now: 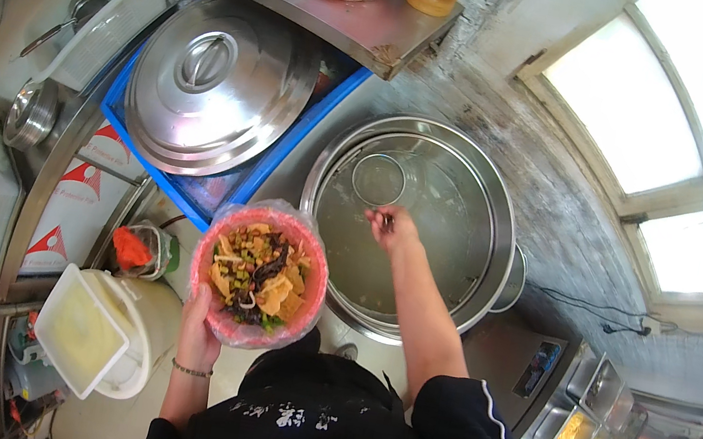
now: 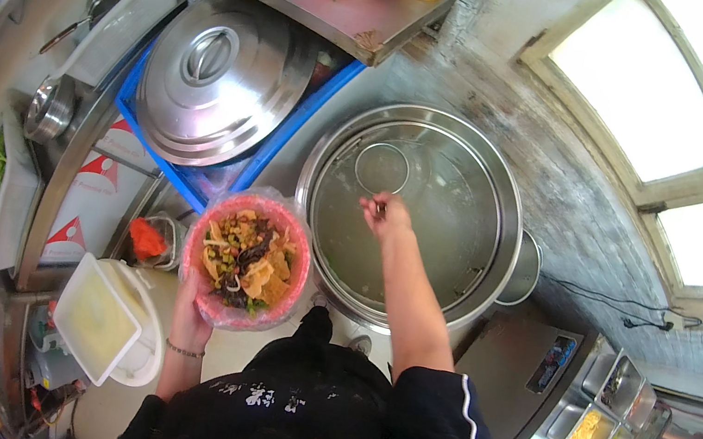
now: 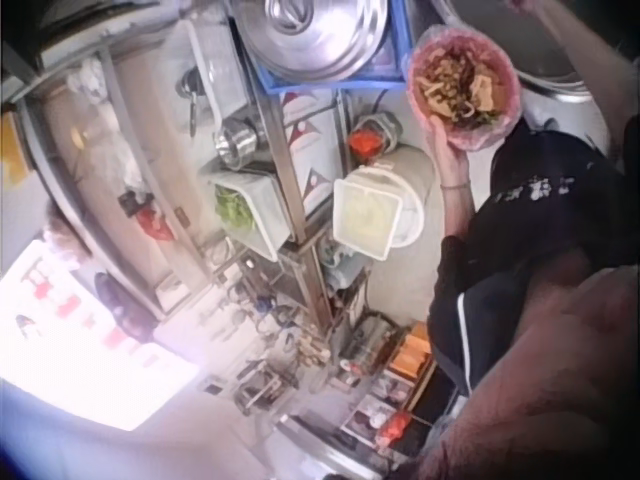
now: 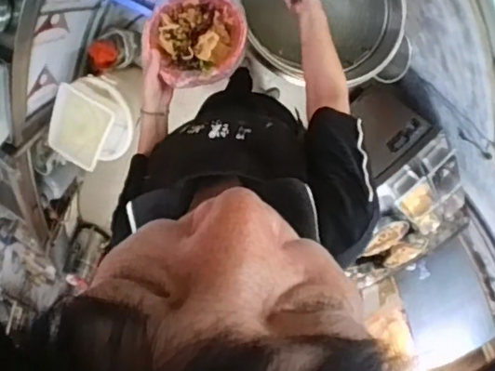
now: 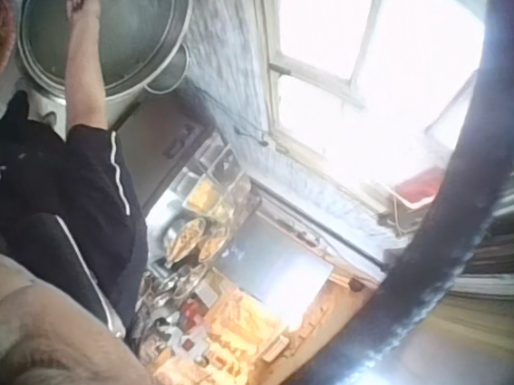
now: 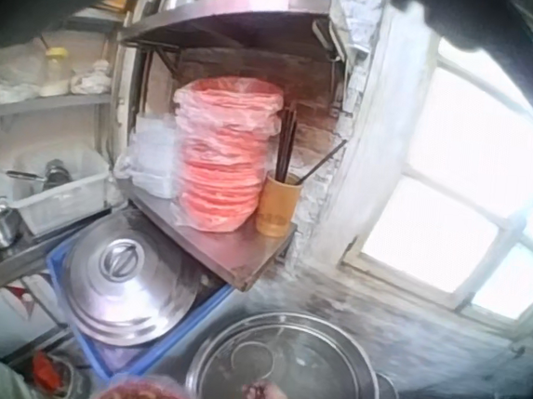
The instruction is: The person assembles a noodle bowl by placing noodles and vegetables into a plastic-lined bowl, adding toppings from various containers, and pouring broth over the contents. The person uses chopsticks and a ladle to handle ingredients and transfer them into the bowl.
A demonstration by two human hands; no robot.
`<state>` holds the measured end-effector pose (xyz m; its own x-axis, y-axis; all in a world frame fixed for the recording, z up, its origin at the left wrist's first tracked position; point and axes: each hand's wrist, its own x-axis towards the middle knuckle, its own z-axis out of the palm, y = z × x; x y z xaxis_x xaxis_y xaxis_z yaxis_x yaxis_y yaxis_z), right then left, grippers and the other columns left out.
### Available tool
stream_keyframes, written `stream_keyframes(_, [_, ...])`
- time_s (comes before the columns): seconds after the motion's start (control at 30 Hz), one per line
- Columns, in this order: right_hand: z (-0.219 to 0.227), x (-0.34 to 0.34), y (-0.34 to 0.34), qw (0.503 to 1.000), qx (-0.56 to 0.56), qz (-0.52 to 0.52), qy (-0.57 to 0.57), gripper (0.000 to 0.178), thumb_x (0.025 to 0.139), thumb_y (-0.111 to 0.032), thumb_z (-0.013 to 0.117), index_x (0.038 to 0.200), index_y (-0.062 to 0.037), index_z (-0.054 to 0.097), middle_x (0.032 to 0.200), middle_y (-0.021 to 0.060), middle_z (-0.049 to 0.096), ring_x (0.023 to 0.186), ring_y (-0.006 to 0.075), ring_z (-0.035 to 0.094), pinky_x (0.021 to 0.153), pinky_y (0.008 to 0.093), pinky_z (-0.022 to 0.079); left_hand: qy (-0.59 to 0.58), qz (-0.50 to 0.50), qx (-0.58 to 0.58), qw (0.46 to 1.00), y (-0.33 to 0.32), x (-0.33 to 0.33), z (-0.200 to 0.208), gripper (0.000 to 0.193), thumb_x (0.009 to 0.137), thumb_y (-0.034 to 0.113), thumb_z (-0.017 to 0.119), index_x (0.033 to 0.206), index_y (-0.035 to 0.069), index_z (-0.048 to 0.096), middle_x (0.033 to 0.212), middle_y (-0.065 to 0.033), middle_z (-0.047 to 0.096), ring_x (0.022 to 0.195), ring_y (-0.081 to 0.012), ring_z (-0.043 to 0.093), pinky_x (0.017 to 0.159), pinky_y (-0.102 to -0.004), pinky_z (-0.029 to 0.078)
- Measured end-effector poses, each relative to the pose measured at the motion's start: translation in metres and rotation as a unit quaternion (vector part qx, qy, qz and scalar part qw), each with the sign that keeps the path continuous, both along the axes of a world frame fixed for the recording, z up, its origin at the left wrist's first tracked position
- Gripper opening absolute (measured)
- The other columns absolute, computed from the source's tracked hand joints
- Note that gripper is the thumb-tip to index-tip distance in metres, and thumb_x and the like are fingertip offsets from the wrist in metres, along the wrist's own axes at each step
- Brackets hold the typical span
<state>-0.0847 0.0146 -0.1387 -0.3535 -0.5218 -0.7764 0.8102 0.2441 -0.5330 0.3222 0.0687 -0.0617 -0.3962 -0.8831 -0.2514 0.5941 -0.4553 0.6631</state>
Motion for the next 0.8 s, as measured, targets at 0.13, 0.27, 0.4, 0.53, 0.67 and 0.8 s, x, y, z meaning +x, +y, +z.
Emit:
stream_keyframes(0.13, [0.041,0.002,0.079,0.964,0.077,0.164,0.193,0.010,0.081,-0.011,0.061,0.078,-0.0031,0.057,0.067,0.0108,0.063,0.050,0.0168,0.058,0.042,0.0320,0.046,0.012,-0.025,-0.005,1.000,-0.002,-0.014,0.017,0.053,0.101,0.033,0.053,0.138,-0.003,0.042,0.135,-0.0143,0.054,0.121,-0.0242,0.054,0.103,-0.0393,0.044])
stream_keyframes(0.27, [0.089,0.007,0.138,0.935,0.090,0.218,0.265,0.010,0.080,-0.009,0.062,0.081,-0.0006,0.057,0.064,0.0089,0.061,0.046,0.0134,0.053,0.037,0.0301,0.042,-0.002,-0.053,-0.004,0.999,-0.001,-0.023,0.019,0.051,0.101,0.032,0.051,0.138,-0.003,0.043,0.135,-0.0140,0.055,0.120,-0.0232,0.055,0.102,-0.0381,0.045])
stream_keyframes(0.4, [0.123,0.013,0.191,0.928,0.072,0.223,0.290,0.013,0.080,-0.009,0.063,0.085,-0.0004,0.055,0.063,0.0077,0.060,0.044,0.0119,0.051,0.034,0.0281,0.038,-0.013,-0.093,-0.020,0.995,0.004,-0.027,0.020,0.052,0.102,0.033,0.049,0.142,0.000,0.040,0.139,-0.0128,0.051,0.125,-0.0253,0.051,0.106,-0.0400,0.041])
stream_keyframes(0.53, [0.161,0.024,0.238,0.930,0.037,0.202,0.304,0.015,0.081,-0.008,0.064,0.087,-0.0014,0.052,0.063,0.0070,0.060,0.041,0.0113,0.050,0.033,0.0265,0.037,-0.010,-0.118,-0.023,0.993,0.012,-0.036,0.024,0.052,0.102,0.033,0.048,0.143,0.001,0.039,0.141,-0.0122,0.050,0.126,-0.0253,0.050,0.108,-0.0400,0.040])
stream_keyframes(0.67, [0.192,0.042,0.276,0.924,-0.037,0.182,0.335,0.019,0.081,-0.005,0.064,0.093,0.0002,0.051,0.064,0.0083,0.060,0.039,0.0128,0.049,0.033,0.0271,0.038,-0.001,-0.126,-0.035,0.991,0.020,-0.044,0.026,0.053,0.103,0.034,0.046,0.143,0.001,0.039,0.142,-0.0123,0.049,0.127,-0.0253,0.050,0.108,-0.0398,0.040])
stream_keyframes(0.8, [0.186,0.048,0.305,0.934,-0.095,0.162,0.304,0.030,0.082,-0.005,0.062,0.109,0.0019,0.049,0.065,0.0093,0.061,0.037,0.0152,0.051,0.034,0.0272,0.040,-0.002,-0.135,-0.037,0.990,0.031,-0.052,0.028,0.053,0.103,0.035,0.046,0.143,0.001,0.039,0.140,-0.0127,0.050,0.126,-0.0249,0.051,0.107,-0.0396,0.041])
